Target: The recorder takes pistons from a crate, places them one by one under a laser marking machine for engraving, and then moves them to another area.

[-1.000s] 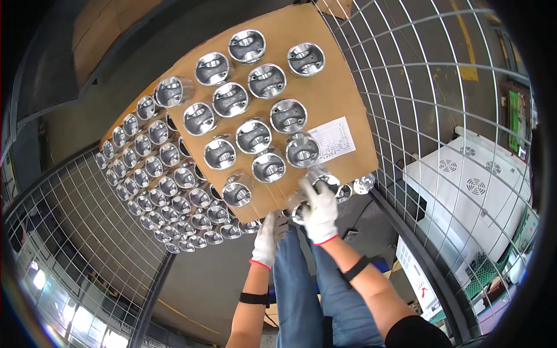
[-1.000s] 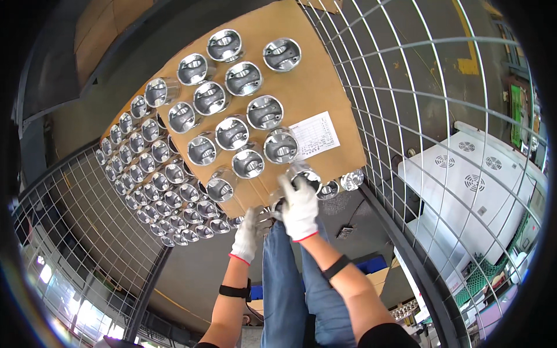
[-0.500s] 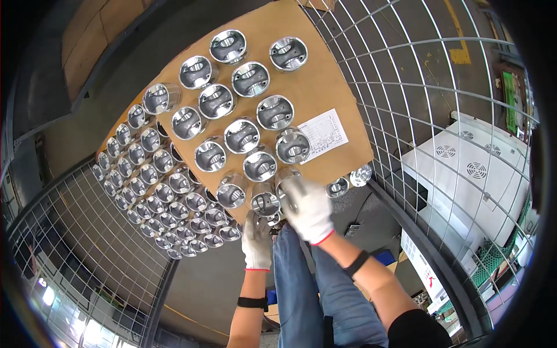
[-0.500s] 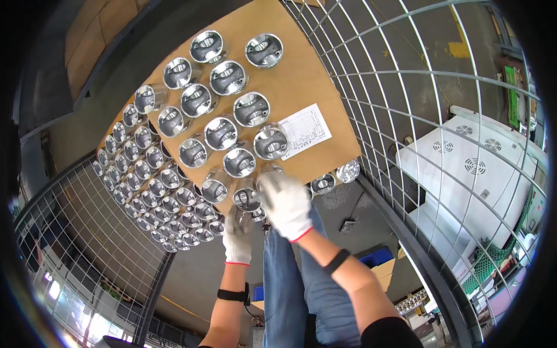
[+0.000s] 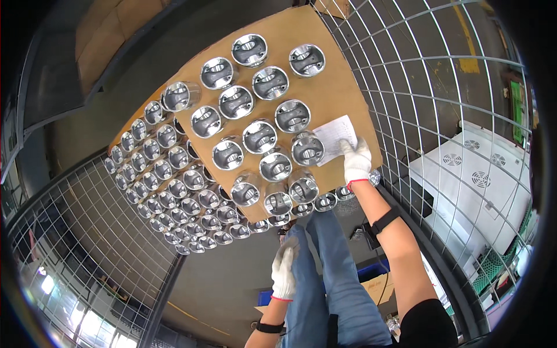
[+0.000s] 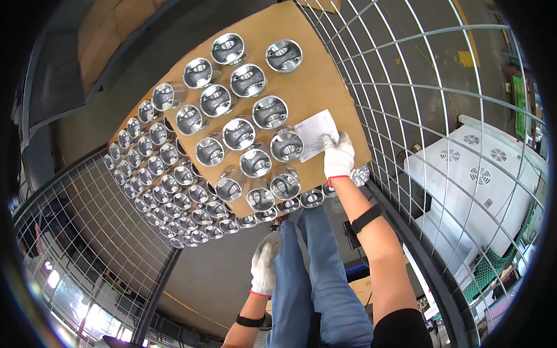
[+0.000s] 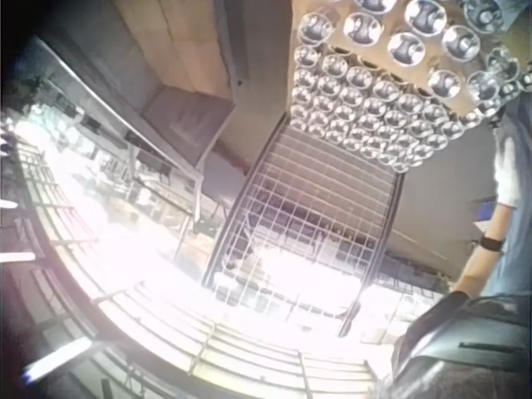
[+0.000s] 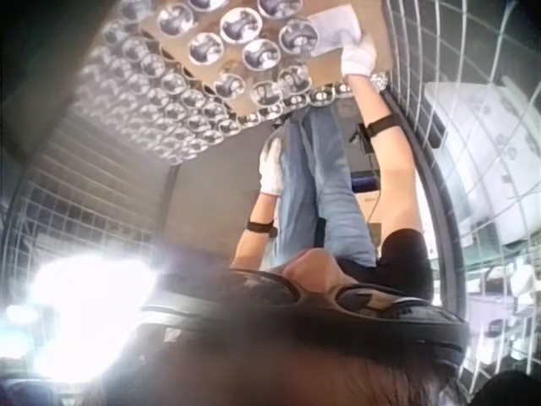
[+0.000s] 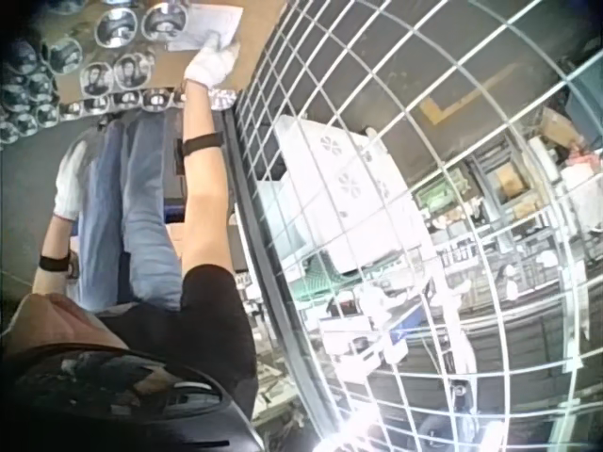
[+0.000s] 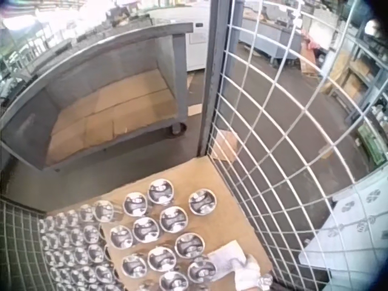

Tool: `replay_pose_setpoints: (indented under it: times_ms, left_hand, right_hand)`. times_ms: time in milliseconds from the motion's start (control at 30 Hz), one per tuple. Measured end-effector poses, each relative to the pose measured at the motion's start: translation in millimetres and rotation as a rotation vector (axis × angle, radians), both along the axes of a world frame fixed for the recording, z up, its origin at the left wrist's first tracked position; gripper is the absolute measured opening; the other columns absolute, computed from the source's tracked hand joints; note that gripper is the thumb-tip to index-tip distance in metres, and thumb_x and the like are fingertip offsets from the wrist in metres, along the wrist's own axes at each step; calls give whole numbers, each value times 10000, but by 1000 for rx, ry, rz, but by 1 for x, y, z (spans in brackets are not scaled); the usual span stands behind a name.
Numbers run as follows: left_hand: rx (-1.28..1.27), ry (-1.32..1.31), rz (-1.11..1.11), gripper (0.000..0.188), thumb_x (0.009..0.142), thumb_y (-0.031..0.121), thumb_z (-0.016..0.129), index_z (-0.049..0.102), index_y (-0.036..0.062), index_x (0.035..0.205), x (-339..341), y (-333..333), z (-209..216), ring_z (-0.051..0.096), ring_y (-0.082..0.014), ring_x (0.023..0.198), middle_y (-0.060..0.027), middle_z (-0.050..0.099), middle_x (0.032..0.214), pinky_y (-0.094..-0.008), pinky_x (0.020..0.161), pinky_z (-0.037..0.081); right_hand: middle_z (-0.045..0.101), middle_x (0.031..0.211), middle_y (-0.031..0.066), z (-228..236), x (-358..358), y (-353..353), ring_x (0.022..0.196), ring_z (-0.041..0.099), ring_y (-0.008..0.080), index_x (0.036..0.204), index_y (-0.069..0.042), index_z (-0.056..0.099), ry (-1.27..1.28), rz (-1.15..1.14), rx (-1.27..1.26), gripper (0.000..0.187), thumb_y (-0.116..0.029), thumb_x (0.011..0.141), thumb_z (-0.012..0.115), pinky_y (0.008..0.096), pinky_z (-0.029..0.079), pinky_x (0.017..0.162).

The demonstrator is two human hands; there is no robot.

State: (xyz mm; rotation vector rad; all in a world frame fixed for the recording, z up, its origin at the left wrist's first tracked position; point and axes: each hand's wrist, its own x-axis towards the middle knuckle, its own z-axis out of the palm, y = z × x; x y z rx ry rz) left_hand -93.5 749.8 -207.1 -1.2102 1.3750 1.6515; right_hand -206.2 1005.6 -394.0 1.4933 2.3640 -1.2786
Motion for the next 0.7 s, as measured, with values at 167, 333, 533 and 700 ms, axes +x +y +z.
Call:
replay_pose_setpoints:
  times_ms: [167, 333, 533, 700]
  left_hand:
    - [-10, 42, 10, 395, 1003, 182, 476, 492, -65, 1311, 13, -39, 36, 570, -272, 1162, -186, 583, 1264, -385, 1017, 432]
    - [-123, 132, -159, 450, 943, 168, 576, 489, -48, 1329, 25, -66, 106, 542, -256, 1202, -166, 568, 1303, -362, 1038, 411]
    - [-373, 928, -1412, 760, 610, 353, 832, 519, 41, 1228, 4, -73, 229, 514, -414, 1168, -224, 520, 1288, -503, 978, 411]
    - [-30, 1431, -1846, 742, 561, 368, 822, 540, 123, 1202, 35, -42, 346, 544, -316, 1083, -105, 562, 1179, -473, 859, 471]
  right_hand:
    - [652, 980, 194, 63, -14, -6, 888, 628, 287, 1098, 29, 599, 208, -183, 135, 325, -192, 873, 677, 389, 482, 816]
    - [618, 844, 179, 198, 34, -59, 744, 603, 319, 861, -7, 606, 72, 179, 242, 254, -242, 842, 698, 415, 473, 674]
    - [618, 819, 129, 375, 193, -101, 748, 621, 315, 843, -108, 617, -108, 1215, 95, 169, -270, 796, 618, 443, 501, 683]
    - [631, 872, 110, 505, 294, -115, 808, 634, 307, 897, -88, 617, -54, 1168, 96, 178, -236, 801, 593, 440, 514, 736]
